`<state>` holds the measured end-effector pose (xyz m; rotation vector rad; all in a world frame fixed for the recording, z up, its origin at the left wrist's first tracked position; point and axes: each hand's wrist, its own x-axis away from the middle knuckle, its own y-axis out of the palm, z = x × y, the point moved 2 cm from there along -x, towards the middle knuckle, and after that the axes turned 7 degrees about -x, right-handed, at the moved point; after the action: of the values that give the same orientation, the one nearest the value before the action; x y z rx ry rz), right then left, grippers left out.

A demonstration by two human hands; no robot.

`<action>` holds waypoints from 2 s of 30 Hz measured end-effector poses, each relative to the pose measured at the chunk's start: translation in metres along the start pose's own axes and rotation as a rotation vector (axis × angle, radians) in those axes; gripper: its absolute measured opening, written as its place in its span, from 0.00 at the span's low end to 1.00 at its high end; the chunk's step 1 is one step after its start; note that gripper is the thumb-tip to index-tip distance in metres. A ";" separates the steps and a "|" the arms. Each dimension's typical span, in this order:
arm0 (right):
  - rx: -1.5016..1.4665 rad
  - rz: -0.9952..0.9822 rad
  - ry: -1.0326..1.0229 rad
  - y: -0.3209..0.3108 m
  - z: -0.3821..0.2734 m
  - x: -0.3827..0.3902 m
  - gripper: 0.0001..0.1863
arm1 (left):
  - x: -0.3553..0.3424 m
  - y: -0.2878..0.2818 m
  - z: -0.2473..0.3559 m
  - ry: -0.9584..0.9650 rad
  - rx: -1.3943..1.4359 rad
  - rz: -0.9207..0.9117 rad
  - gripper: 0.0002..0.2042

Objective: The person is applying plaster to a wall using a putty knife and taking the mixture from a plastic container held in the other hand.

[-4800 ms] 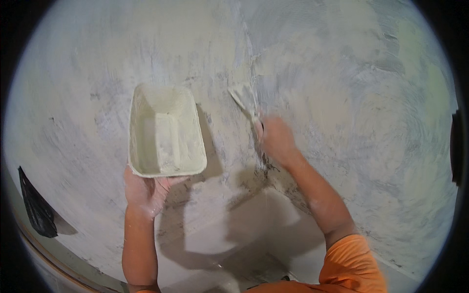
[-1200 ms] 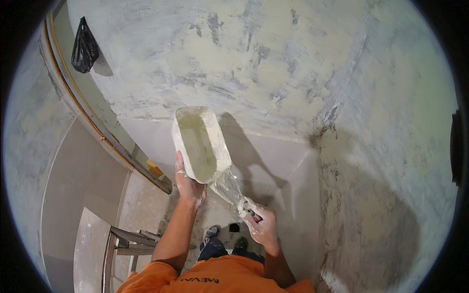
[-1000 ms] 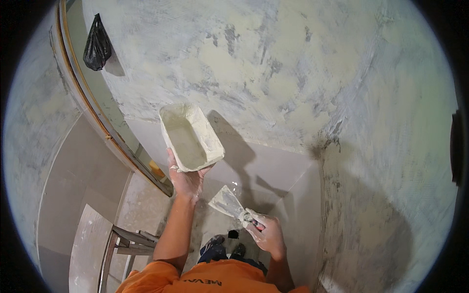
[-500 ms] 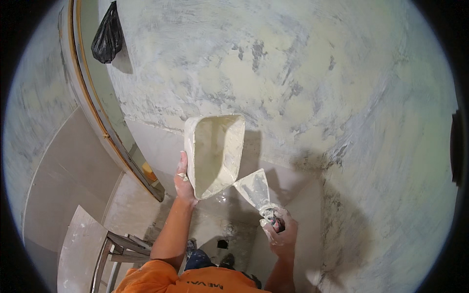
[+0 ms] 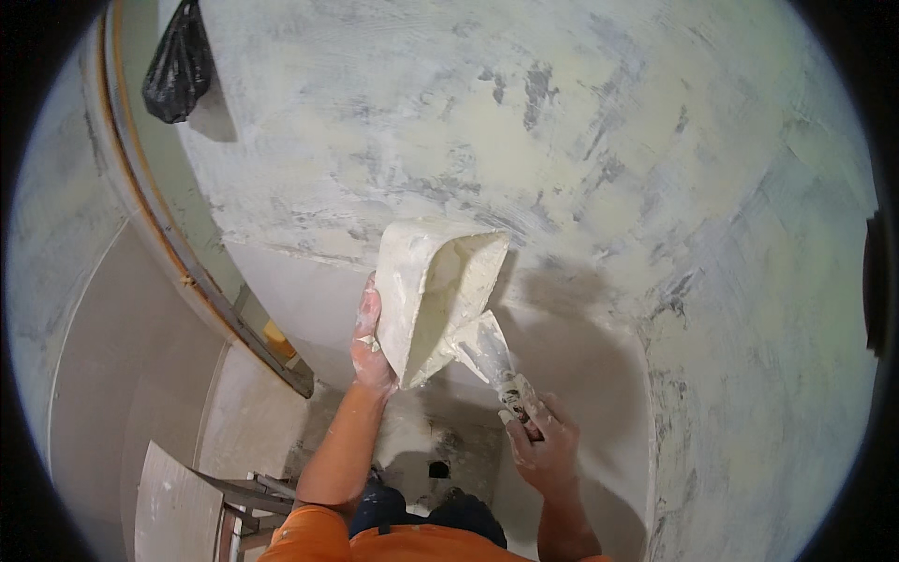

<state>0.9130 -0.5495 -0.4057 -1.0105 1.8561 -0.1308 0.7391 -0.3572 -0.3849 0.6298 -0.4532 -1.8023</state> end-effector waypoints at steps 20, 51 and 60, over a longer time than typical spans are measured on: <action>-0.344 -0.271 0.630 0.105 -0.028 -0.056 0.21 | -0.078 -0.060 -0.035 -0.117 -0.048 0.033 0.27; -1.104 0.057 0.200 -0.074 -0.372 -0.242 0.28 | 0.082 0.043 0.419 -0.220 0.111 -0.363 0.34; 0.110 0.326 -0.485 -0.048 -0.620 -0.392 0.21 | 0.066 -0.041 0.650 -0.118 -0.006 -0.541 0.36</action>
<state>0.5174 -0.5126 0.2125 -0.5860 1.5196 0.1909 0.2892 -0.4098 0.0882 0.6877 -0.3766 -2.3615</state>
